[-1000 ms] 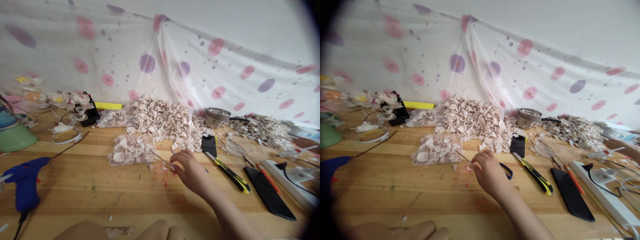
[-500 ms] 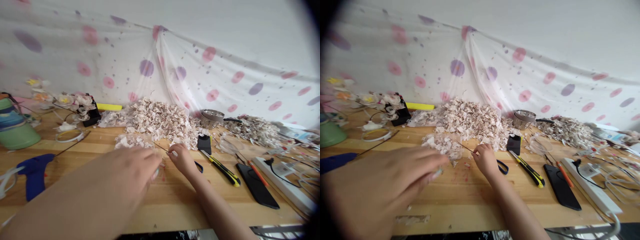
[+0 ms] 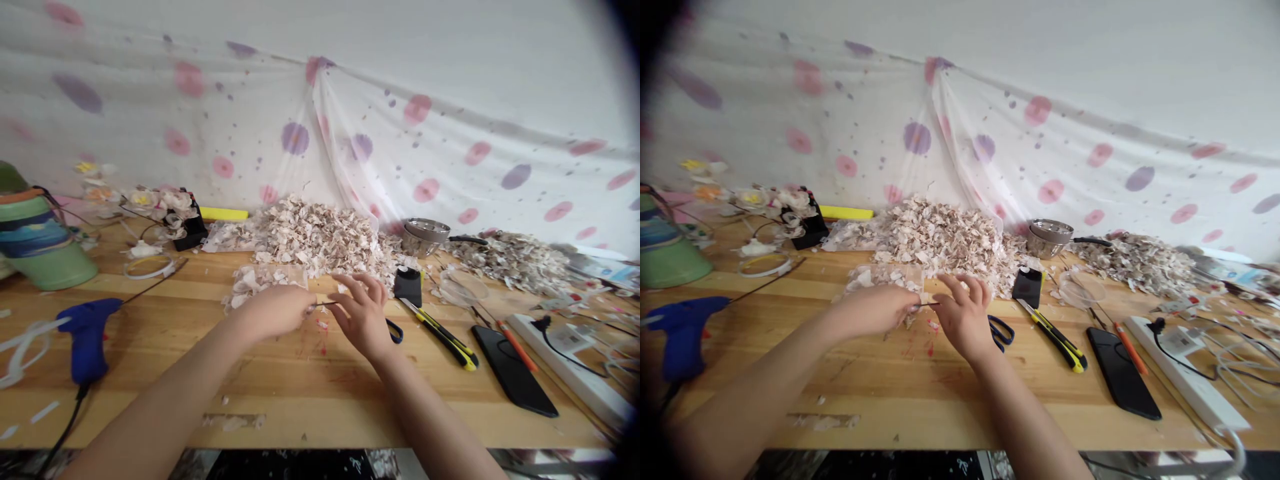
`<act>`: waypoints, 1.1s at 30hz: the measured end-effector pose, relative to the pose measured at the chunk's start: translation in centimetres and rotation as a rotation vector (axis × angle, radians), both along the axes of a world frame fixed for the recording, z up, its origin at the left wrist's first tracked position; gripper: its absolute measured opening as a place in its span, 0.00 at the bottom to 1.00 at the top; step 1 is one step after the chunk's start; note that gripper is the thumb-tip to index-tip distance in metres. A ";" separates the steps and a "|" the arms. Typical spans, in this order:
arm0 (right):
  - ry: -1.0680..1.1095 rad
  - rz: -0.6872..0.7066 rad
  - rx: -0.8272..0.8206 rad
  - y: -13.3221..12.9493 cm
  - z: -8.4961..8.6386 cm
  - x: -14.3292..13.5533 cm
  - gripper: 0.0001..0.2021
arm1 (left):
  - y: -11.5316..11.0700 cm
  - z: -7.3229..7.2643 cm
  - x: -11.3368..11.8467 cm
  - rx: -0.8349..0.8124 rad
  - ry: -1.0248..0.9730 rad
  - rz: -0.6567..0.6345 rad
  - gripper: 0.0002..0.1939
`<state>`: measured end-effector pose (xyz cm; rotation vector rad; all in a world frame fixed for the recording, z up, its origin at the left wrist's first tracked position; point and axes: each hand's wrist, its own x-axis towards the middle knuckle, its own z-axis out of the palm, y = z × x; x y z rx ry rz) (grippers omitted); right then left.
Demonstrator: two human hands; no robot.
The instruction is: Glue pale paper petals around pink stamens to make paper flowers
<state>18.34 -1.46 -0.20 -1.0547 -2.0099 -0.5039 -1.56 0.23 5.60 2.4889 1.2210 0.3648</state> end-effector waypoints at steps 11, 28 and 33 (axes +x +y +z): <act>0.005 0.325 -0.414 0.3 -1.7 -0.4 0.14 | 5.5 -6.4 -3.2 0.146 -0.924 0.436 0.11; -0.195 0.167 -0.618 2.3 -2.0 3.2 0.13 | 2.1 -7.1 -3.3 0.268 -0.976 0.357 0.09; -0.241 0.394 -0.640 0.8 -1.7 0.9 0.17 | 1.4 -7.0 -2.9 0.245 -1.005 0.325 0.08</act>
